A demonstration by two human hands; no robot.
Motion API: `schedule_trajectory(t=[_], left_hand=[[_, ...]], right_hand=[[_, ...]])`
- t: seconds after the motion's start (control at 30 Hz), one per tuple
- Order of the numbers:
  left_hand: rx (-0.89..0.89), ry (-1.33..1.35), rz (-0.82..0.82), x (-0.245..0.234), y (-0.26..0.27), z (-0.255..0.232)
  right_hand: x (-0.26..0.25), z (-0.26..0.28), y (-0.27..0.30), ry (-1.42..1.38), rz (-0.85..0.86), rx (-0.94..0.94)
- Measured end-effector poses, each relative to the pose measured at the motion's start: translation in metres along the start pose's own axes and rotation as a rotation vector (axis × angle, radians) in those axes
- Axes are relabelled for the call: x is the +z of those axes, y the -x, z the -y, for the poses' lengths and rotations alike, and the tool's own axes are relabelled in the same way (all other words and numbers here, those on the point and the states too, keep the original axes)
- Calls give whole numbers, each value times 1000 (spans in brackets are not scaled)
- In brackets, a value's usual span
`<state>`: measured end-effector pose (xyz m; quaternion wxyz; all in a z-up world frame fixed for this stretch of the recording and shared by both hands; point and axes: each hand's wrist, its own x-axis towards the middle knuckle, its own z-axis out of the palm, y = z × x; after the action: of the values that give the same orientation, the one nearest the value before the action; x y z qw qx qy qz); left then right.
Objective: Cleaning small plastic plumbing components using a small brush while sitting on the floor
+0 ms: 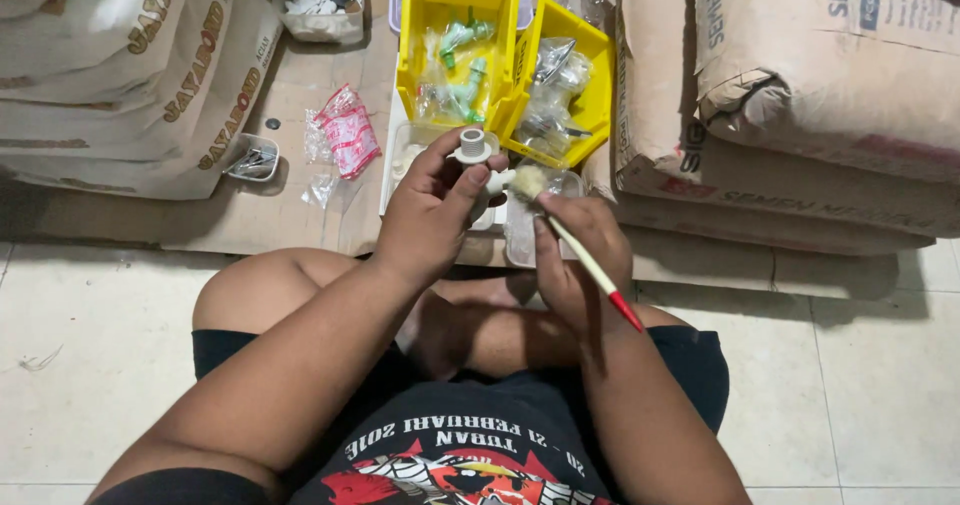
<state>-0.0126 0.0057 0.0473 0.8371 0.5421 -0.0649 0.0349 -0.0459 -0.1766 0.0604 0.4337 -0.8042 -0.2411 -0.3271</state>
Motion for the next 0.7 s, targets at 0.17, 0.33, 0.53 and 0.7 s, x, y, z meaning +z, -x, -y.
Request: schedule_trajectory(t=[0.17, 0.33, 0.53, 0.7], left_hand=[[-43, -4, 58, -6, 7, -4], [1, -106, 125, -15, 8, 12], [-40, -49, 141, -20, 23, 18], [-49, -96, 216, -23, 25, 11]], right_hand=[[-5, 23, -3, 37, -31, 6], [-9, 22, -6, 85, 32, 34], [-17, 37, -1, 61, -30, 136], [-12, 26, -8, 98, 3, 81]])
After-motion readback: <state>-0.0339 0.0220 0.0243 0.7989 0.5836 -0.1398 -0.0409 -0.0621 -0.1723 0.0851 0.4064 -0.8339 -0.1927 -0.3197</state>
